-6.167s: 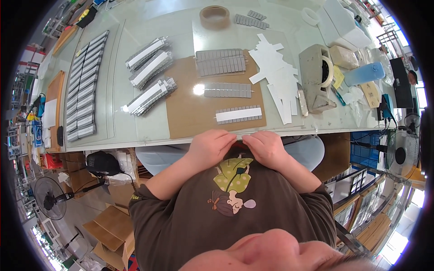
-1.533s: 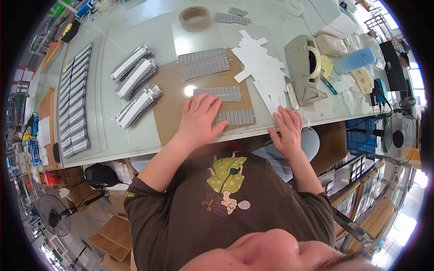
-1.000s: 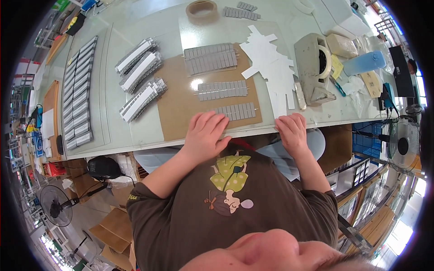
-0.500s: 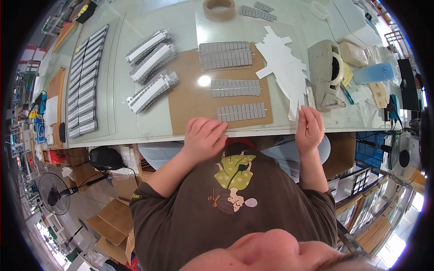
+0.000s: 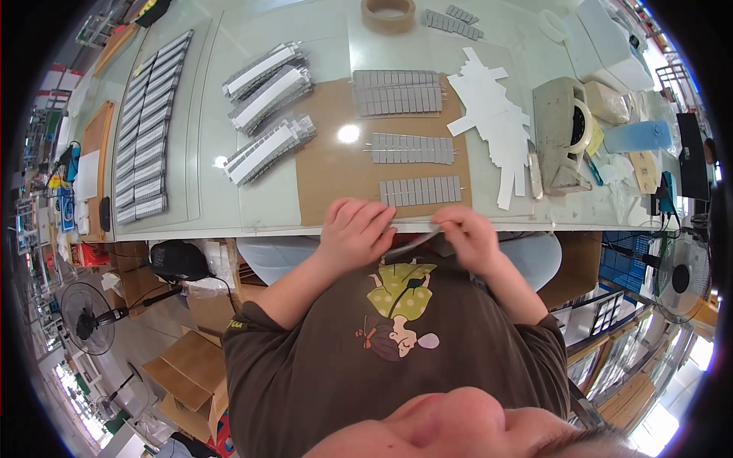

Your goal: Applying adhesive strips to small metal transformer components and organizing them on a workbench.

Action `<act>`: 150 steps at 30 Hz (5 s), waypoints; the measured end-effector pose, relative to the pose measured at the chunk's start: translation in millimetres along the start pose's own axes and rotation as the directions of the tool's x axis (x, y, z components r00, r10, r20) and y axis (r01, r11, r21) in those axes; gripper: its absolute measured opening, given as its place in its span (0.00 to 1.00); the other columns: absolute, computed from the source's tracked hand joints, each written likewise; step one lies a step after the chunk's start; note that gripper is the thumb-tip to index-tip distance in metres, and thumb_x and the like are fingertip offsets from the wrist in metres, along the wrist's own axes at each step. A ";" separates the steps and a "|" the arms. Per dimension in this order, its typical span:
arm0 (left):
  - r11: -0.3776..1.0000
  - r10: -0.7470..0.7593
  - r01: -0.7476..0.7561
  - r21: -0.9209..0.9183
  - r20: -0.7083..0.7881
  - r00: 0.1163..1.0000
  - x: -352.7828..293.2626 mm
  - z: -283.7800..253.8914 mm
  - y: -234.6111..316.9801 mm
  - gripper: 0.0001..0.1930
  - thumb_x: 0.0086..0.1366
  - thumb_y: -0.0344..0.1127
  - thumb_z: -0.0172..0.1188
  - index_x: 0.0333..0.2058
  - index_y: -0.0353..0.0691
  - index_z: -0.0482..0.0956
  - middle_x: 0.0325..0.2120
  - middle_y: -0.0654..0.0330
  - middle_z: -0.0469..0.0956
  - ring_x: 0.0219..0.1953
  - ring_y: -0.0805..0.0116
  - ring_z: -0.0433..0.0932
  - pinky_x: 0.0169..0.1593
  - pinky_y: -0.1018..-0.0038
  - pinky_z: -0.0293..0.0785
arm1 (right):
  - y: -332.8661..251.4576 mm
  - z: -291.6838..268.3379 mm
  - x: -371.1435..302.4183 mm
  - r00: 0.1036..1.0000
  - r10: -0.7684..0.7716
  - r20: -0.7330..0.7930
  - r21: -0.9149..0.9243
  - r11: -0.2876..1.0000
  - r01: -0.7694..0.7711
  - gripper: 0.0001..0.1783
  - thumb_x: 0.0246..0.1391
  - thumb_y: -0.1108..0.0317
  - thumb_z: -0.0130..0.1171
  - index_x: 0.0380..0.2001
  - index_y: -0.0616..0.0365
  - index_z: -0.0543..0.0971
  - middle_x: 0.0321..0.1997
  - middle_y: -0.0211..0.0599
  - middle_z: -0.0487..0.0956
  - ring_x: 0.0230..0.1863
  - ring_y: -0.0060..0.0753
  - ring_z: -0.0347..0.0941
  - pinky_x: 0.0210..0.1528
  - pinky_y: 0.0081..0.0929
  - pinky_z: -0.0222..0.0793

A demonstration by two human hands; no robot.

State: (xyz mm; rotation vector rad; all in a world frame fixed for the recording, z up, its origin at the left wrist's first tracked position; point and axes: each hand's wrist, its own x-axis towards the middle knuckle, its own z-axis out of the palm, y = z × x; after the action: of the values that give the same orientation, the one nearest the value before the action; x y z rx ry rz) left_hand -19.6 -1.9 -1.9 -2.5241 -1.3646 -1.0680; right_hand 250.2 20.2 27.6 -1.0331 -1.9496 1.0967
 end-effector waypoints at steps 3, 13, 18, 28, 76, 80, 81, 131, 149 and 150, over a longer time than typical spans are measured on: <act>1.000 -0.003 0.003 0.009 -0.004 1.000 1.3 0.1 1.0 0.18 0.58 0.42 0.70 0.46 0.45 0.85 0.45 0.66 0.80 0.47 0.65 0.77 0.57 0.61 0.70 | 12.1 23.6 17.8 0.933 -0.359 -0.029 -0.245 0.907 0.341 0.08 0.59 0.75 0.64 0.41 0.58 0.78 0.45 0.46 0.85 0.39 0.48 0.84 0.40 0.39 0.81; 1.000 -0.021 0.021 -0.013 0.010 1.000 2.2 0.4 1.8 0.17 0.58 0.41 0.69 0.45 0.44 0.86 0.44 0.66 0.81 0.47 0.65 0.77 0.56 0.62 0.70 | 11.5 27.6 22.5 0.895 -0.445 0.033 -0.328 0.841 0.430 0.12 0.52 0.76 0.68 0.40 0.60 0.78 0.47 0.45 0.85 0.36 0.47 0.84 0.37 0.37 0.81; 0.999 -0.036 0.037 -0.016 0.013 0.999 1.8 1.5 5.7 0.18 0.57 0.41 0.70 0.46 0.45 0.86 0.45 0.67 0.80 0.48 0.64 0.75 0.56 0.61 0.70 | 24.7 10.5 5.2 0.893 -0.443 -0.075 -0.416 0.828 0.376 0.12 0.50 0.77 0.68 0.39 0.60 0.78 0.45 0.45 0.85 0.35 0.47 0.84 0.36 0.37 0.81; 0.995 -0.018 0.031 -0.094 0.137 0.990 31.1 23.4 32.6 0.23 0.57 0.48 0.71 0.51 0.49 0.85 0.48 0.64 0.75 0.53 0.61 0.67 0.60 0.59 0.64 | 24.3 -3.3 6.8 0.898 -0.440 -0.031 -0.457 0.805 0.379 0.11 0.49 0.77 0.67 0.36 0.58 0.77 0.46 0.44 0.86 0.30 0.42 0.81 0.30 0.36 0.76; 1.000 -0.003 0.003 -0.004 0.018 1.000 3.7 -3.2 0.1 0.19 0.55 0.43 0.71 0.46 0.47 0.86 0.43 0.69 0.79 0.45 0.66 0.74 0.55 0.63 0.70 | 16.9 -10.4 25.1 0.801 0.579 -0.156 0.736 0.609 -0.296 0.07 0.65 0.79 0.63 0.45 0.65 0.79 0.35 0.37 0.82 0.28 0.26 0.81 0.30 0.25 0.81; 1.000 0.002 -0.001 -0.015 0.020 1.000 0.6 -2.3 -1.3 0.19 0.54 0.43 0.73 0.46 0.47 0.88 0.44 0.67 0.79 0.47 0.61 0.73 0.55 0.61 0.69 | 12.4 -5.9 31.7 0.754 0.613 -0.235 0.609 0.698 -0.377 0.08 0.65 0.77 0.63 0.45 0.65 0.80 0.33 0.34 0.82 0.28 0.23 0.80 0.31 0.23 0.81; 1.000 0.000 0.000 -0.014 0.020 1.000 0.4 -2.2 -1.3 0.19 0.54 0.43 0.73 0.46 0.47 0.88 0.44 0.67 0.79 0.47 0.61 0.73 0.55 0.61 0.69 | 11.7 -5.0 32.0 0.750 0.613 -0.249 0.581 0.714 -0.391 0.08 0.65 0.77 0.63 0.45 0.65 0.80 0.33 0.34 0.82 0.29 0.22 0.80 0.32 0.22 0.81; 1.000 0.003 -0.004 0.010 0.021 1.000 3.6 -2.4 0.1 0.18 0.58 0.42 0.68 0.47 0.47 0.87 0.45 0.69 0.78 0.45 0.66 0.74 0.55 0.63 0.70 | 3.7 28.8 29.5 0.960 -0.279 0.025 -0.231 0.933 0.277 0.08 0.55 0.75 0.68 0.38 0.60 0.82 0.45 0.41 0.86 0.37 0.46 0.84 0.38 0.37 0.81; 0.998 -0.008 0.006 -0.065 -0.026 1.000 1.8 -1.7 -2.8 0.16 0.55 0.34 0.69 0.44 0.42 0.88 0.41 0.65 0.79 0.45 0.61 0.73 0.52 0.60 0.72 | 18.5 -10.7 31.3 0.768 0.593 -0.240 0.589 0.718 -0.371 0.08 0.64 0.78 0.64 0.45 0.67 0.80 0.34 0.35 0.82 0.30 0.23 0.81 0.31 0.21 0.82; 0.998 0.000 -0.001 -0.069 -0.025 1.000 1.4 -1.3 -2.9 0.16 0.53 0.33 0.70 0.43 0.41 0.88 0.42 0.64 0.79 0.46 0.59 0.72 0.51 0.60 0.72 | 18.0 -9.6 32.0 0.769 0.593 -0.239 0.590 0.718 -0.370 0.08 0.64 0.78 0.64 0.45 0.67 0.80 0.34 0.35 0.82 0.30 0.23 0.81 0.31 0.21 0.82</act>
State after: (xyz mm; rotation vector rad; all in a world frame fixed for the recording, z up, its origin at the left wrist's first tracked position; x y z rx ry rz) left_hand -22.0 0.3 -0.8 -2.5498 -1.3434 -1.1625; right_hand 248.8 57.5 20.9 -1.3757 -0.9575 1.4387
